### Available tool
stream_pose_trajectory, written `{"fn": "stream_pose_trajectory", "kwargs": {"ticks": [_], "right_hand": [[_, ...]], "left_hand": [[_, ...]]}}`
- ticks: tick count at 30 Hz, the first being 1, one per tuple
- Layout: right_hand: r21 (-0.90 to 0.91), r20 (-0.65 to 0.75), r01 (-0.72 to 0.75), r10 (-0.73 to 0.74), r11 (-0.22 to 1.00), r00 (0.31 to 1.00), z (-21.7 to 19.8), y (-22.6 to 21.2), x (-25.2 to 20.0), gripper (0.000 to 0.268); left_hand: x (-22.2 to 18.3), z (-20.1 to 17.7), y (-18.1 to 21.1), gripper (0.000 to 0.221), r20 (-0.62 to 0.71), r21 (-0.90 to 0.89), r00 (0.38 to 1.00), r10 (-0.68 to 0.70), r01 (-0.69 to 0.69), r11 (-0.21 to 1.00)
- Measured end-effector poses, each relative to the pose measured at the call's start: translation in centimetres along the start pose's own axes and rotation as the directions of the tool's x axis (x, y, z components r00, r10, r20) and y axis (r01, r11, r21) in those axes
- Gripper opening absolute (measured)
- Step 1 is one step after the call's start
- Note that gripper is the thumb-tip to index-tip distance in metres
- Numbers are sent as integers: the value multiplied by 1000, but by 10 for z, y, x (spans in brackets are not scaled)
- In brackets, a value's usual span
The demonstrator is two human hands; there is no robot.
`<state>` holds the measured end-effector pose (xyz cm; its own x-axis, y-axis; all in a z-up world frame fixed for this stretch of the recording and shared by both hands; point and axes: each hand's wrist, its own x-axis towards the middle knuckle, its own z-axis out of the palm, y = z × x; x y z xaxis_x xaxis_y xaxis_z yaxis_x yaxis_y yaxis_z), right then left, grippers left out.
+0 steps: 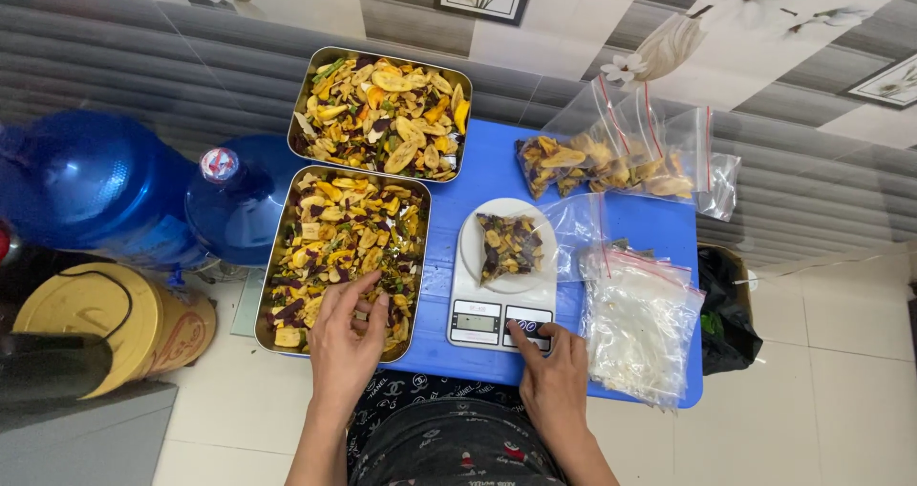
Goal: The person fills plastic bags with dried fruit from metal trays by hand, weighs the bags on a digital scale, and organizes the bags on the table.
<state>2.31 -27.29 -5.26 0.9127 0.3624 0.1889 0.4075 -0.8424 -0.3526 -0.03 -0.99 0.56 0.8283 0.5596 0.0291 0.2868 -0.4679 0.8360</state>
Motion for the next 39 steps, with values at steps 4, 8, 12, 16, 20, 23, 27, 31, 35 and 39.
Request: {"fn": "stream_pose_trajectory", "kwargs": {"ticks": [4,8,12,16,20,23,27,31,35,39], "right_hand": [[-17,-12,22,-22,1000,1000,1,1,2,55],[-54,39,14,-12,998,999,1,2,3,54],[-85,20,22,-20,996,1000,1,0,5,50],[-62,29,11,-9,998,1000,0,1,7,49],[92,56,-88,83,992,995,-5,0,17,44],[197,75,-141,129,970,989,-8,-7,28,36],[373,126,-153,113,915,986,-16,-28,42,30],[503,52,-63,42,862,998,-1,-47,51,22],[541,-92,272,-265,796,960,27,-67,58,17],[479,-236,493,-435,726,869,28,-101,69,10]], "left_hand": [[-1,1,-1,30,15,12,999,-32,32,999],[-1,2,-2,28,45,30,998,-42,40,999],[0,5,-5,30,62,42,998,-30,27,999],[-2,4,-2,30,47,34,999,-19,17,999],[-4,1,1,30,61,20,998,-14,13,1000],[-5,-2,2,29,58,19,998,-27,26,999],[-5,-5,0,29,36,17,999,-15,14,1000],[-4,-5,-2,29,43,26,999,-16,15,1000],[0,-4,-6,28,36,59,999,-2,-1,998],[0,-10,-2,27,-14,58,1000,9,-8,998]]}}
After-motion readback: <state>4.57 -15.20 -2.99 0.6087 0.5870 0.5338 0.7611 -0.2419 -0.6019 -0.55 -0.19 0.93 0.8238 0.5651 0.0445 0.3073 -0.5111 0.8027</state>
